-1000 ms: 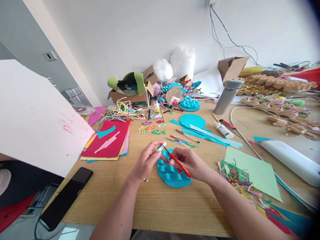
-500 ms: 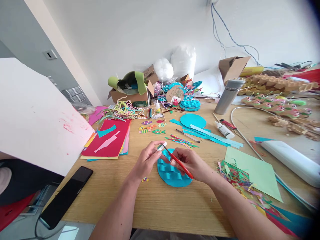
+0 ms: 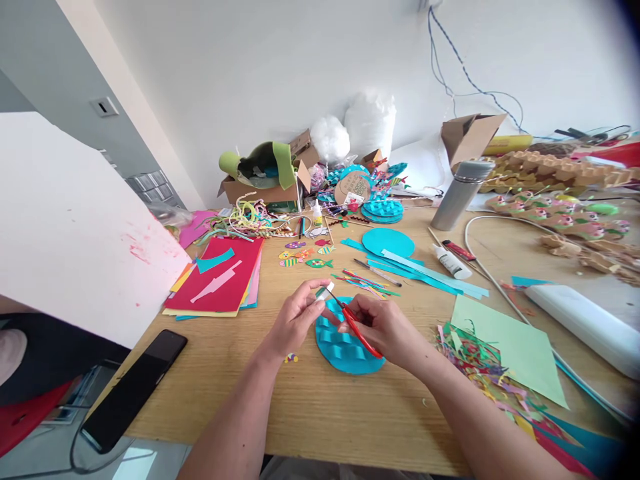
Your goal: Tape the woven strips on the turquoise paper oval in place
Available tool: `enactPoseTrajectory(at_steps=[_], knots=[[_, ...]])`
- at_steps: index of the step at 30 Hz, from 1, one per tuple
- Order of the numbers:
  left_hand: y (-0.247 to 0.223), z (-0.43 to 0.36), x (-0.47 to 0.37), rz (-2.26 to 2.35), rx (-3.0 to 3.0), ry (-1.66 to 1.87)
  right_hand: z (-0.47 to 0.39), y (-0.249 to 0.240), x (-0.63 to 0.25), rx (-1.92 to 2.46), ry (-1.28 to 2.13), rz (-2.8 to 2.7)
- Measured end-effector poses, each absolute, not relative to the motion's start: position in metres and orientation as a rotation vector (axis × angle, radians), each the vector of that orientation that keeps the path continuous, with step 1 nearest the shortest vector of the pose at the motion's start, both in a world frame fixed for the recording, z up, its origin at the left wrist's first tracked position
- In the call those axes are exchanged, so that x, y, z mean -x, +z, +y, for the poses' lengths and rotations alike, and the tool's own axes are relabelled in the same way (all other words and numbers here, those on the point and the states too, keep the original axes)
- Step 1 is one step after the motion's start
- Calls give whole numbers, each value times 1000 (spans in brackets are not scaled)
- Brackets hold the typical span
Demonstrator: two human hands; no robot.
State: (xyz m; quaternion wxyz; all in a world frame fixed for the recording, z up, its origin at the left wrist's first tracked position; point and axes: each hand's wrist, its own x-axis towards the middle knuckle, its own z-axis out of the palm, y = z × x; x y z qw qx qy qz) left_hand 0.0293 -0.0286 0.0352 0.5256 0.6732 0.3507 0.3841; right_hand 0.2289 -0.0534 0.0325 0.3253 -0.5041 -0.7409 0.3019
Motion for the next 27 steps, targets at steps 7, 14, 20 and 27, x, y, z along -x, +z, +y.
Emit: enactPoseTrajectory(at_steps=[7, 14, 20, 27], knots=[[34, -27, -32, 826, -1553, 905, -57, 35, -233, 1488, 95, -2152], [31, -19, -31, 931, -1392, 1057, -66, 48, -233, 1323, -519, -2355], [32, -16, -26, 952, -1294, 1032, -68, 59, -228, 1184, -686, -2556], [34, -17, -27, 982, -1380, 941, -67, 62, -224, 1122, -674, -2691]])
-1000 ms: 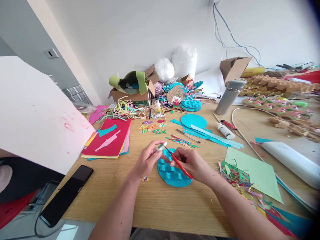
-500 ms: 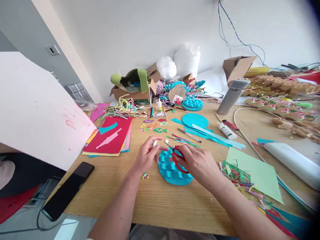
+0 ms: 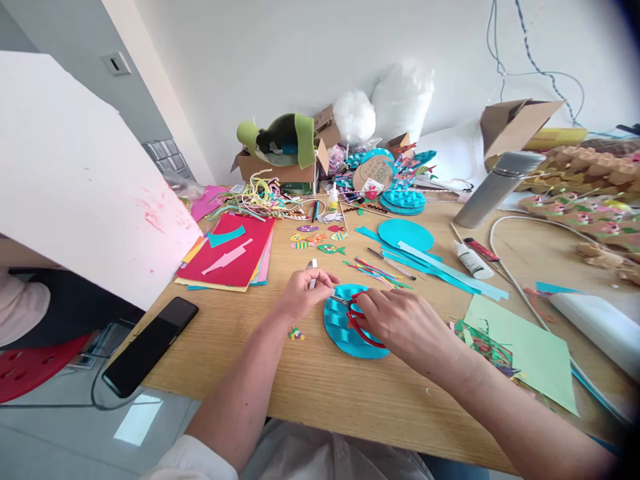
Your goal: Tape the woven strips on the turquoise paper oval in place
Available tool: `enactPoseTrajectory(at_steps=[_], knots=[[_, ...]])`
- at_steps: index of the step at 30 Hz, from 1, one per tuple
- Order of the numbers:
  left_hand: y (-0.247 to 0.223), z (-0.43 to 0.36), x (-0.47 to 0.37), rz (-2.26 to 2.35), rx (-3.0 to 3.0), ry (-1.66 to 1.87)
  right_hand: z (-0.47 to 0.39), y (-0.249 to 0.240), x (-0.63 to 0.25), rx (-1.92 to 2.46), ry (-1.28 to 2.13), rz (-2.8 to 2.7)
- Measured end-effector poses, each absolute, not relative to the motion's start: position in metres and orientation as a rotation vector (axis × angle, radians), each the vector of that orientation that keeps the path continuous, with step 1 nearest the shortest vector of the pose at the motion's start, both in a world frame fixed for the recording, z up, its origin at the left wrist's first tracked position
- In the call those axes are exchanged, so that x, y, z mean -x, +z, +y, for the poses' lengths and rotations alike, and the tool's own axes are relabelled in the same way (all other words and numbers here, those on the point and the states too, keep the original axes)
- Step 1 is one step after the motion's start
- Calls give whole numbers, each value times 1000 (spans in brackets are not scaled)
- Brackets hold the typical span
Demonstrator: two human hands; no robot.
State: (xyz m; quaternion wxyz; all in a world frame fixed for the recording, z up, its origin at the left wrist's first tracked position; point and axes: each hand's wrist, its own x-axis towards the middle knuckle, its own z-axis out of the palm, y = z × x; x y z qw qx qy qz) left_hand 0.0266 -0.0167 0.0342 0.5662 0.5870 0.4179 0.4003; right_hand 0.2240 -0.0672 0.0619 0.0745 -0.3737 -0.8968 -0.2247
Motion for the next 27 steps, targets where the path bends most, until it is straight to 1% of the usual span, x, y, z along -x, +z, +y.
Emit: enactPoseTrajectory(at_steps=[5, 9, 11, 13, 16, 19, 24, 27], knots=[[33, -16, -28, 981, -1434, 981, -68, 62, -220, 1138, -627, -2724], [32, -15, -29, 1025, -1388, 1026, -75, 65, -218, 1360, -351, -2800], [33, -14, -28, 1069, -1336, 1056, -79, 68, -222, 1561, -182, -2762], [34, -13, -28, 1091, -1276, 1095, -79, 71, -233, 1869, -75, -2594], [34, -11, -29, 1073, -1219, 1132, -71, 68, -259, 2386, -31, -2199], [32, -12, -30, 1053, -1206, 1115, -55, 56, -283, 2673, 54, -1958], [31, -13, -31, 1027, -1197, 1060, -38, 36, -298, 2811, 304, -1891], [31, -14, -31, 1010, -1202, 1020, -37, 32, -299, 2799, 326, -1921]])
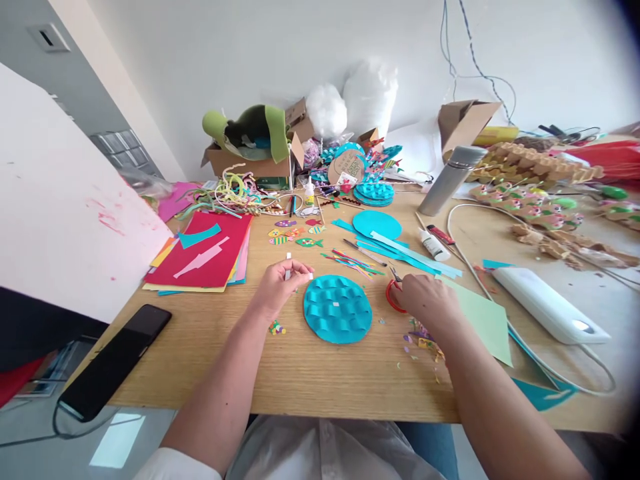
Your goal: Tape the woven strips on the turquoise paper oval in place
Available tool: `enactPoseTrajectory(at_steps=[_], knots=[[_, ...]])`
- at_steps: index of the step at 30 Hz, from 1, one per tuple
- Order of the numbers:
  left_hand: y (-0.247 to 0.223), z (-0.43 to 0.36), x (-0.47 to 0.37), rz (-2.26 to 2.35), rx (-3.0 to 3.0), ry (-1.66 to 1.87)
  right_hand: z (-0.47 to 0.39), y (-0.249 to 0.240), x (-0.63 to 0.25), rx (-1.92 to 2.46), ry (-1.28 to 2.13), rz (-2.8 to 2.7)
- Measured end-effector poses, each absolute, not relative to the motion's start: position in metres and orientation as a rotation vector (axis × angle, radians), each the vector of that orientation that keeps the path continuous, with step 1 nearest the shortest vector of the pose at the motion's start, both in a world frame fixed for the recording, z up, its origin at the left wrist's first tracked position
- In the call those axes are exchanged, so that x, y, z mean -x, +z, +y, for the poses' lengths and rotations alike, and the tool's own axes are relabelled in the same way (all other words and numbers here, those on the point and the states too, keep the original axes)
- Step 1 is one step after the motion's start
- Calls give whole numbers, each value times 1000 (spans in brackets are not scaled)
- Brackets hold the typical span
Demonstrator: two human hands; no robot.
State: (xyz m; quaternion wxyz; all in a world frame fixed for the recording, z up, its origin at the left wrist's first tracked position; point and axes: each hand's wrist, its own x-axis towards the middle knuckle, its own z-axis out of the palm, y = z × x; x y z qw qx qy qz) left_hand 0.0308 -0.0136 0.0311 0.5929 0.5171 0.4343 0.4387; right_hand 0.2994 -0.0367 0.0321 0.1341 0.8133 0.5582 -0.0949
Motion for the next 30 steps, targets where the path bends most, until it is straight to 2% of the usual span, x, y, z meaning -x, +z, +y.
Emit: enactPoseTrajectory(at_steps=[11, 14, 18, 21, 30], knots=[[34, -17, -32, 1002, -1349, 948, -45, 41, -310, -2265, -193, 1766], [35, -18, -32, 981, -1421, 936, -47, 51, -302, -2281, -145, 1964], [34, -18, -34, 966, -1503, 885, -50, 67, -267, -2171, -442, 2653], [32, -18, -35, 967, -1545, 881, -50, 76, -239, -1943, -613, 2937], [22, -17, -34, 983, -1671, 862, -43, 87, -212, -1677, -259, 2860]])
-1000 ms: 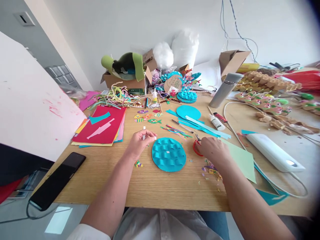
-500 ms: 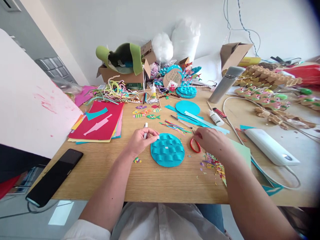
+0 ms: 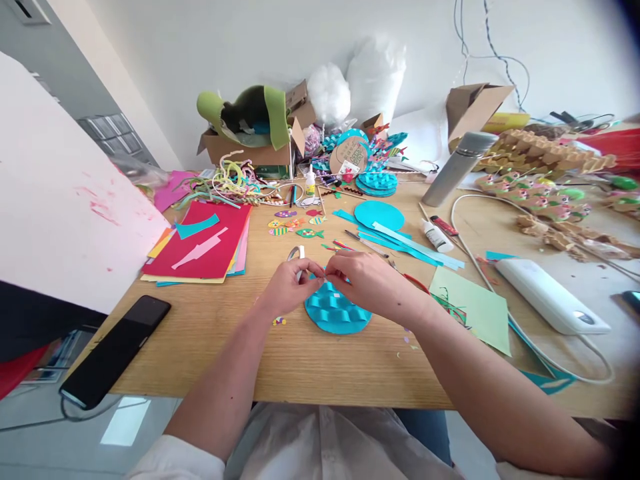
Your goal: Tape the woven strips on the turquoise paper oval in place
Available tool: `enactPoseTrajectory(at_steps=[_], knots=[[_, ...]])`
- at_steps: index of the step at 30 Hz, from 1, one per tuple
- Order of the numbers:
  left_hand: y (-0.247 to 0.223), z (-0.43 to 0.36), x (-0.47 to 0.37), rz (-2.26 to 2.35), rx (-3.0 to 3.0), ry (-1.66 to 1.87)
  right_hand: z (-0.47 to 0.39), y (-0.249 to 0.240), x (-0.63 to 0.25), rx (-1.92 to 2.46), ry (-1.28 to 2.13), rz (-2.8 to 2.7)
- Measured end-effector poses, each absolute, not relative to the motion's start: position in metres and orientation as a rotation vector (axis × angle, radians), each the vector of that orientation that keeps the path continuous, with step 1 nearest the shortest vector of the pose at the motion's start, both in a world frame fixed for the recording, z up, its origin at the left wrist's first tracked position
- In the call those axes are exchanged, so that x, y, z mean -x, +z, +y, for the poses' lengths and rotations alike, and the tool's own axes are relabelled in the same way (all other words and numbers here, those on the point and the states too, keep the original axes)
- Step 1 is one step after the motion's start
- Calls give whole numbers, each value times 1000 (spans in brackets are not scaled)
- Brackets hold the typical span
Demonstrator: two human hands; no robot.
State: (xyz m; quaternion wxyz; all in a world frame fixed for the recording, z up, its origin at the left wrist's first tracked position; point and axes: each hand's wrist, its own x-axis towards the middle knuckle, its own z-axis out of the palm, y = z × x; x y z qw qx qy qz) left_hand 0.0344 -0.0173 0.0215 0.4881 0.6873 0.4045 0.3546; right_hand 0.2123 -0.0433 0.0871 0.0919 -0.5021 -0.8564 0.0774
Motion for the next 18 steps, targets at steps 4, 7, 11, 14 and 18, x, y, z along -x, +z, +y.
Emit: enactPoseTrajectory(at_steps=[4, 7, 11, 14, 18], knots=[[19, -17, -35, 992, -1699, 853, -44, 90, -205, 1564, 128, -2634], [20, -16, -35, 1060, -1694, 853, -47, 91, -199, 1652, 84, -2624], [22, -14, -32, 1192, -1674, 918, -48, 86, -208, 1678, 271, -2343], [23, -14, -33, 1221, -1718, 925, -46, 72, -230, 1644, 647, -1915], [22, -16, -38, 1261, -1882, 856, -48, 45, -259, 1696, 1025, -1436]])
